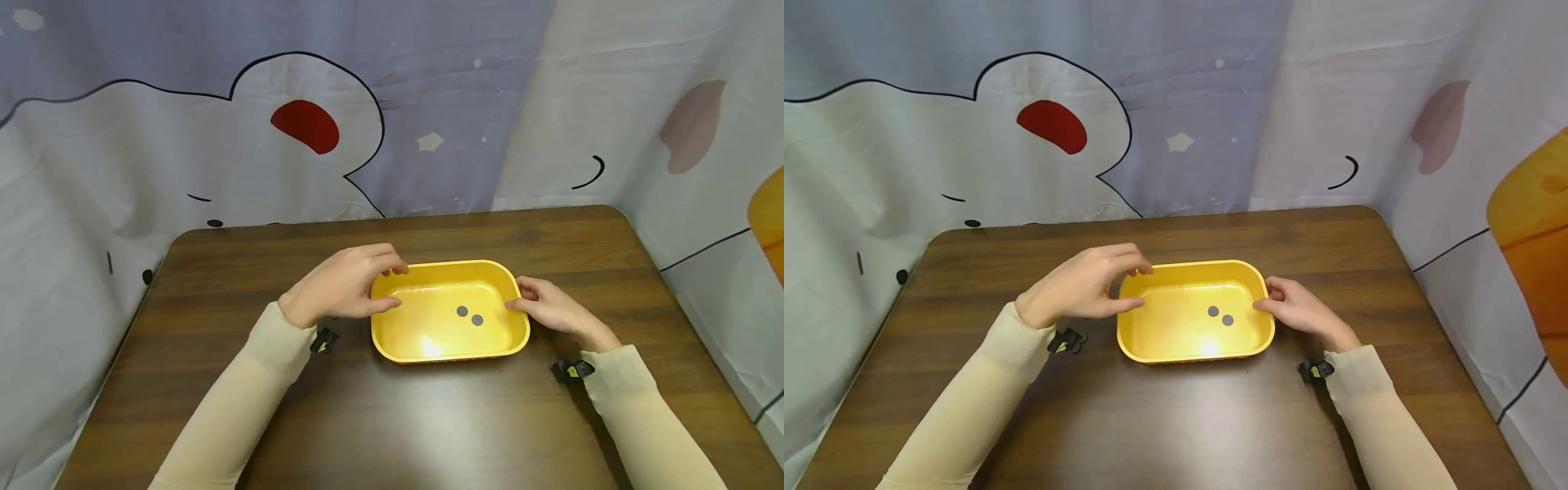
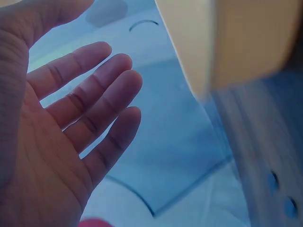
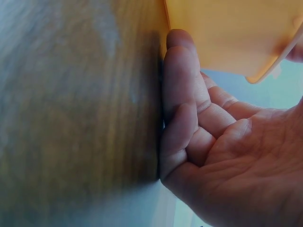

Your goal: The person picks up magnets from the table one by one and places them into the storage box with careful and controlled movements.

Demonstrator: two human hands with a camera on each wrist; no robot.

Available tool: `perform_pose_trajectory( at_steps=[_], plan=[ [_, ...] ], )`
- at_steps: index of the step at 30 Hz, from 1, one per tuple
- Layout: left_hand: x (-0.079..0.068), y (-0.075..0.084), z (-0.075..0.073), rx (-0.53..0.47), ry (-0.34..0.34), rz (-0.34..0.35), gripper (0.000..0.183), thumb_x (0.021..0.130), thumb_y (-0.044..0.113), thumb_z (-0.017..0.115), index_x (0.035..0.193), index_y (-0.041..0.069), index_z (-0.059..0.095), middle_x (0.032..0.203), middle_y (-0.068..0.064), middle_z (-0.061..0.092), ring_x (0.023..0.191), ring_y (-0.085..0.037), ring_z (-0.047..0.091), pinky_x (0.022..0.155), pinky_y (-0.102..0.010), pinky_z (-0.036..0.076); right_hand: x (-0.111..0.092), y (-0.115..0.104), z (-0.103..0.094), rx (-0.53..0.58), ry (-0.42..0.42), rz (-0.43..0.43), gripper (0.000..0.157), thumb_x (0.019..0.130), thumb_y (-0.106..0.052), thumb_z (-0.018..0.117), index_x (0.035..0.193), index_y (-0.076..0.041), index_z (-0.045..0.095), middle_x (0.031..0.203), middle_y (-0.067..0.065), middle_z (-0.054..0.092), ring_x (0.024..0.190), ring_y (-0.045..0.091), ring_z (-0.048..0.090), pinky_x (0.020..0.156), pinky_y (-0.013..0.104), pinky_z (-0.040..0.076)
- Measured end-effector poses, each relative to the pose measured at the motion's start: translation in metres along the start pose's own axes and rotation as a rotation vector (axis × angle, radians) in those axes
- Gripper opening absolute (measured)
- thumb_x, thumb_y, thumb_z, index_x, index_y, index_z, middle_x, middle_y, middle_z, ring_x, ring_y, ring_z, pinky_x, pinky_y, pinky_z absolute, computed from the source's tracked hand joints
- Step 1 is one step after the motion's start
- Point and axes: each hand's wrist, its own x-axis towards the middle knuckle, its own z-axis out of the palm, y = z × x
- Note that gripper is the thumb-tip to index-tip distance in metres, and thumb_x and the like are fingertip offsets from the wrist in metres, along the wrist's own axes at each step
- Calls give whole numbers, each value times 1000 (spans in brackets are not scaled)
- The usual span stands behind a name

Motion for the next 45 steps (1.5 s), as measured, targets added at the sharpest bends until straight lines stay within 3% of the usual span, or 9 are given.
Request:
perform_pose_trajectory(
  at_steps=[7, 11, 19, 29, 34, 45],
  plan=[
    [-49, -16, 5, 22, 11, -72, 40, 86, 36, 82, 119, 15, 73, 111, 4, 67, 85, -8, 60, 78, -28, 56, -1, -1, -1, -33, 3, -5, 52, 103, -25, 60, 143, 5, 48, 129, 22, 70, 97, 16, 70, 83, 19, 54],
    [-74, -20, 14, 17, -28, -119, 41, 86, 35, 83, 120, 14, 72, 111, 3, 66, 84, -12, 62, 78, -28, 56, -3, 0, -2, -27, 5, 17, 52, 103, -26, 61, 143, 5, 48, 129, 22, 69, 97, 17, 71, 83, 19, 54],
    [-109, -19, 34, 59, -82, -227, 43, 83, 34, 85, 116, 10, 72, 106, 0, 67, 81, -10, 62, 78, -30, 59, -2, 1, -3, -32, 11, 16, 48, 102, -26, 61, 139, 4, 51, 123, 20, 72, 91, 16, 70, 82, 20, 55],
    [-117, -18, 44, 55, -131, -315, 22, 85, 23, 83, 97, 12, 69, 92, 1, 65, 70, -5, 54, 66, -24, 53, -2, 2, 0, -35, 8, 23, 47, 102, -26, 61, 138, 3, 52, 123, 19, 72, 91, 18, 70, 82, 21, 55],
    [-118, -19, 47, 64, -128, -305, 14, 84, 14, 79, 92, 12, 67, 87, 3, 62, 68, -5, 52, 63, -22, 50, -1, 1, 1, -38, 6, 25, 47, 102, -27, 62, 137, 3, 52, 121, 18, 72, 90, 18, 69, 81, 22, 55],
    [-116, -20, 51, 94, -121, -298, 19, 75, 4, 72, 84, 16, 60, 75, 9, 52, 63, -7, 46, 61, -23, 44, 0, 0, 1, -32, 0, 24, 47, 102, -27, 61, 138, 3, 51, 120, 18, 73, 89, 18, 70, 81, 22, 55]
  ],
)
